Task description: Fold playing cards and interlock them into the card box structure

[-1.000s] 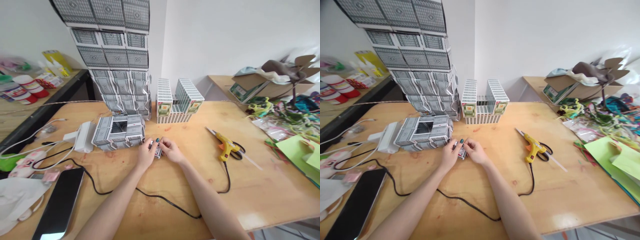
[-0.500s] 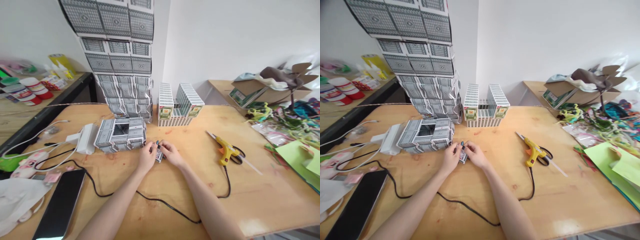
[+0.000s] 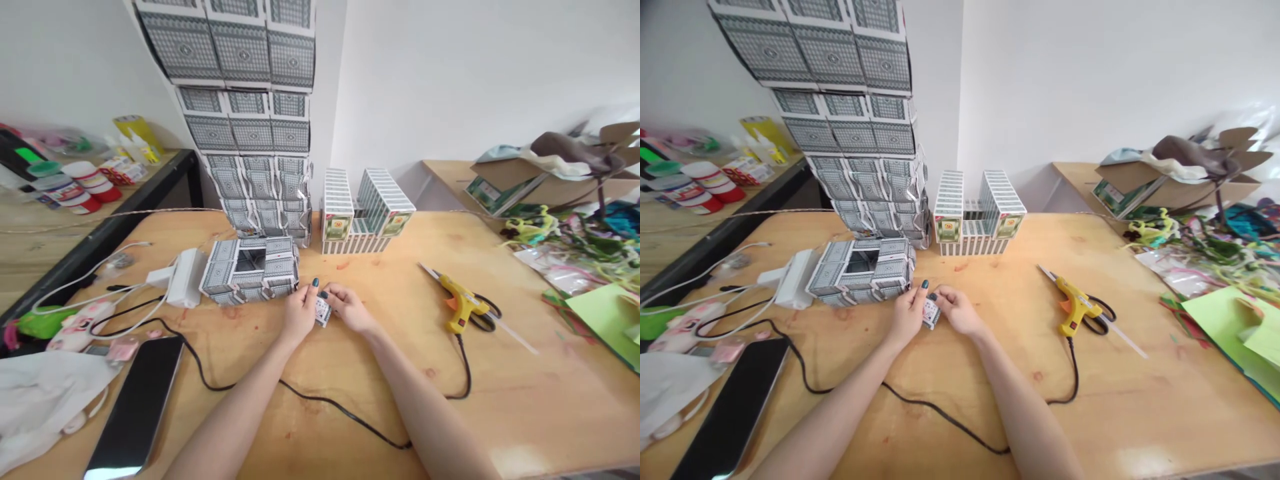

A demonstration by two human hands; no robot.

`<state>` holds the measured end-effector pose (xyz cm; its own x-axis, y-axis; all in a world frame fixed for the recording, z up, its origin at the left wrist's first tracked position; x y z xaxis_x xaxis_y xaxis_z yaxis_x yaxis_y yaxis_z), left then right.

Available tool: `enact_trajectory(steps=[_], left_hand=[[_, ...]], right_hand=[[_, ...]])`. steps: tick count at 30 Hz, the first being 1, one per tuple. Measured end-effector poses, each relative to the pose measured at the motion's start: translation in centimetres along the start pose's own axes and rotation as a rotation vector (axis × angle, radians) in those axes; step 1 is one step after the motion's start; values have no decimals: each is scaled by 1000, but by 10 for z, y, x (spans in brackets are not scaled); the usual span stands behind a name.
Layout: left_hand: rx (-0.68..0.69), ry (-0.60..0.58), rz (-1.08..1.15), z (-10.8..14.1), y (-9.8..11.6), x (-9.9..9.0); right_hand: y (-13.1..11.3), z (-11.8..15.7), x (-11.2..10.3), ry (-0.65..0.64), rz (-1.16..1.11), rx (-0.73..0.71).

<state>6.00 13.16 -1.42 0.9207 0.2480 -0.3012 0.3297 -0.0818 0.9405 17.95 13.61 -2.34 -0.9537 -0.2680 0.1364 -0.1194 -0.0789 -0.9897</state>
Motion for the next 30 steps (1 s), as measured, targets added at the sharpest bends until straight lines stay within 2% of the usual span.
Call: enact_trajectory(steps=[11,16,19,24,30], left_hand=[[17,9,19,0,-1,-1],[51,45,-48,0,-2,-5],[45,48,-36,0,-3,-5],[9,54,58,-1,-4,-3],[35,136,-55,-2,0,-10]], right_hand=[[10,-4,0,198,3,8],[5,-3,3,168,118,-30],[5,-3,4,149,93,-20],[5,-3,3,192,46,-6],[4,-1,8,147,83,-5]])
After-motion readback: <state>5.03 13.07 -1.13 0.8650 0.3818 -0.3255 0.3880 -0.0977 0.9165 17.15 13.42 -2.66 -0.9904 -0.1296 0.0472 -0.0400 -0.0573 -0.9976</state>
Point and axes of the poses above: each hand's wrist, its own z-axis away from the middle knuckle, its own x-axis out of the palm, y = z × x, the point moved 3 cm from there along -z, towards the middle knuckle, and after that the axes turned 8 degrees about y, right-handed, at the moved point
